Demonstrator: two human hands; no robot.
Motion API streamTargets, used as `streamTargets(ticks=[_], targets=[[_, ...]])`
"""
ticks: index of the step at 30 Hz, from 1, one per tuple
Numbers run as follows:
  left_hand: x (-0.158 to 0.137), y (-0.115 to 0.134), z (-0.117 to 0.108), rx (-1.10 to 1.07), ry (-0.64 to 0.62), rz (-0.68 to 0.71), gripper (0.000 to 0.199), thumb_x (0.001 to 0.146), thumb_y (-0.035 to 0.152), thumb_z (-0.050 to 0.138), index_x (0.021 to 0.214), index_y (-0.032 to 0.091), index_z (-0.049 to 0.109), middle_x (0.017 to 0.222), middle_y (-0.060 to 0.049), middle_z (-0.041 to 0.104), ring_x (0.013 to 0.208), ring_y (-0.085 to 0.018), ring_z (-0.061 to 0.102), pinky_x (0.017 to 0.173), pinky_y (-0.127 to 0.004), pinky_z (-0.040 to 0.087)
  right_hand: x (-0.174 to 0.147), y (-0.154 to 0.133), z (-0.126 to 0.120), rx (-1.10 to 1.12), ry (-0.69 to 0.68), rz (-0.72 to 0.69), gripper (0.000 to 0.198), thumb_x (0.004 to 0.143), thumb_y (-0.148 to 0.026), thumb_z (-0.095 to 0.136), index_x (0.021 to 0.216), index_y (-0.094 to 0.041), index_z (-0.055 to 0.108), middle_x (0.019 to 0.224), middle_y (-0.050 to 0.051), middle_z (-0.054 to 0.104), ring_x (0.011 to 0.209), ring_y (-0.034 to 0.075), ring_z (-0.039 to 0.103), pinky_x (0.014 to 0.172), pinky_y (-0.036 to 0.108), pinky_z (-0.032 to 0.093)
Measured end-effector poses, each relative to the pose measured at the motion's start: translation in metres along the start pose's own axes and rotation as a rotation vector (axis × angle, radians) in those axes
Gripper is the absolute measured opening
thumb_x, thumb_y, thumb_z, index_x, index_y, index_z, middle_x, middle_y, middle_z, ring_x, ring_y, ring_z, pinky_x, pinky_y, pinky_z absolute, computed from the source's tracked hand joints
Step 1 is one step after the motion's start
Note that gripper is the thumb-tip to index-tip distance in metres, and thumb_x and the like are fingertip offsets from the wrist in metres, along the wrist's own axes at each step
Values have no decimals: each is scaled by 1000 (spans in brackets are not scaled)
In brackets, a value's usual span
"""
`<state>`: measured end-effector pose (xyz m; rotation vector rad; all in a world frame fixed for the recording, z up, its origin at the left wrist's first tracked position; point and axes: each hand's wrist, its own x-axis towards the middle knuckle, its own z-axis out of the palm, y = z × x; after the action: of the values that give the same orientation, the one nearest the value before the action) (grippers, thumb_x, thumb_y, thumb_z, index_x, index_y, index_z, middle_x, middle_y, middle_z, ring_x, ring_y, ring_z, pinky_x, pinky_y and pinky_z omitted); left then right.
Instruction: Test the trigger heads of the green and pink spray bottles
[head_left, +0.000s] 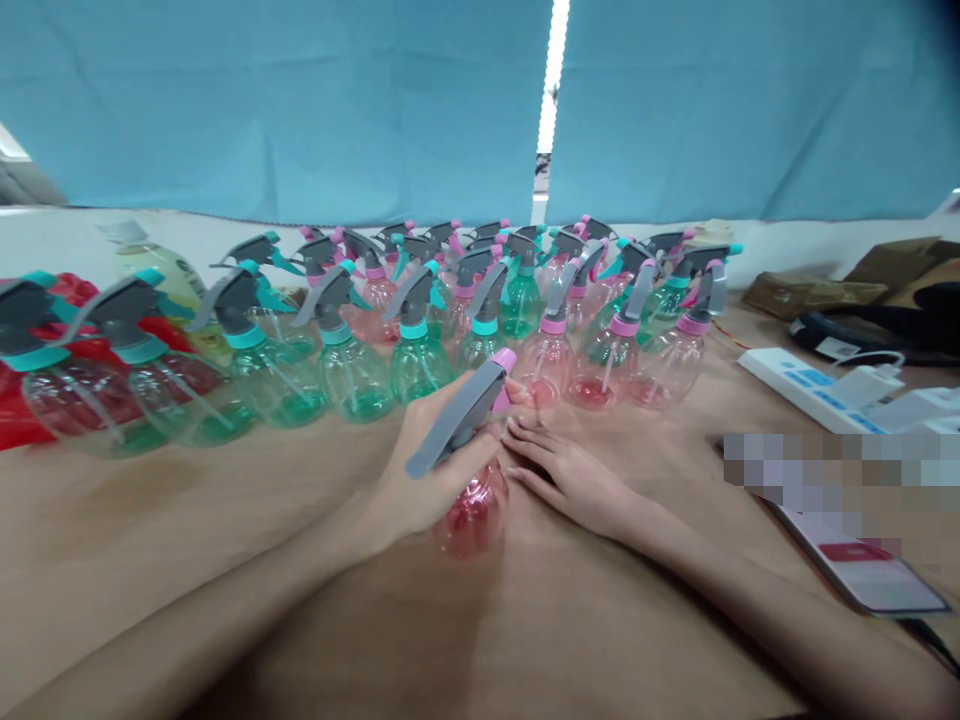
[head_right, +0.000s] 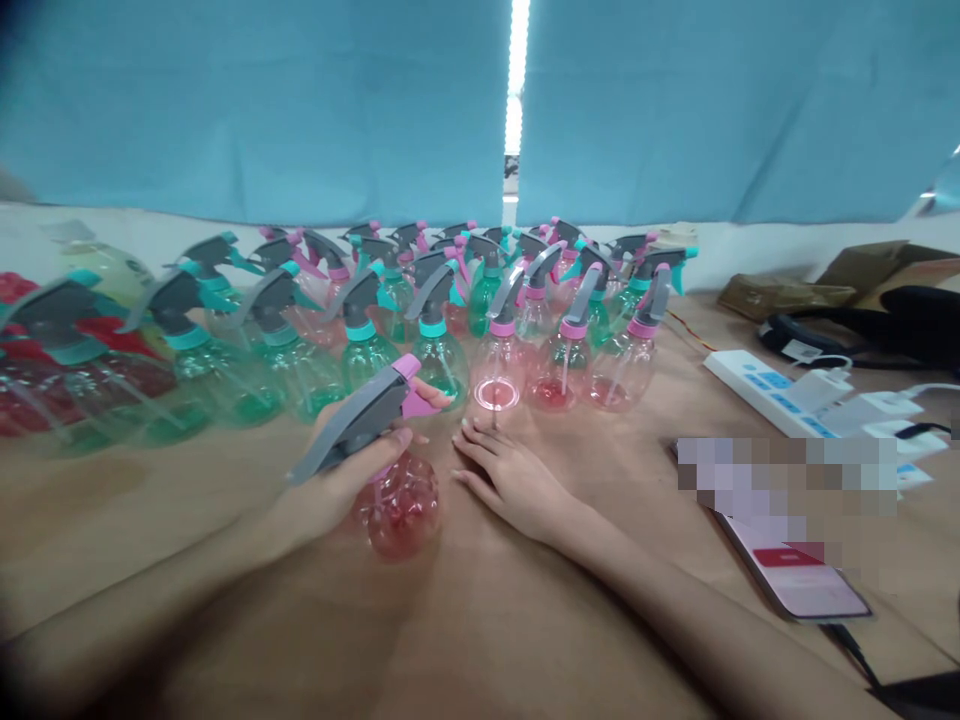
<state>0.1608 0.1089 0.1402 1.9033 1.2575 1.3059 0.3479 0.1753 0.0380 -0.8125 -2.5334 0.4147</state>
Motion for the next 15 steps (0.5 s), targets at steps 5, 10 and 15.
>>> streamTargets(ticks=[5, 10, 15], targets=[[0, 1, -1, 61, -10, 15, 6, 75, 17, 50, 74, 23, 50, 64, 3, 43, 55, -12, 43, 49, -26, 36, 0, -1, -1, -7, -16, -2, 49, 96, -44, 39, 137, -18, 48, 143, 11, 47, 135, 26, 38, 111, 49, 33], [0, 3, -2, 73, -15, 26, 9, 74, 16, 49, 78, 24, 53, 62, 4, 42, 55, -12, 42, 49, -26, 35, 0, -1, -1, -1, -7, -9, 47, 96, -42, 39, 136, -20, 49, 143, 10, 46, 135, 26, 38, 111, 50, 33], [0, 3, -1, 81, -8, 28, 8, 74, 16, 49, 77, 23, 53, 62, 4, 46, 55, -12, 44, 49, -25, 36, 0, -1, -1, -21, -11, -8, 50, 96, -43, 40, 138, -16, 46, 142, 12, 48, 135, 25, 39, 111, 47, 33]])
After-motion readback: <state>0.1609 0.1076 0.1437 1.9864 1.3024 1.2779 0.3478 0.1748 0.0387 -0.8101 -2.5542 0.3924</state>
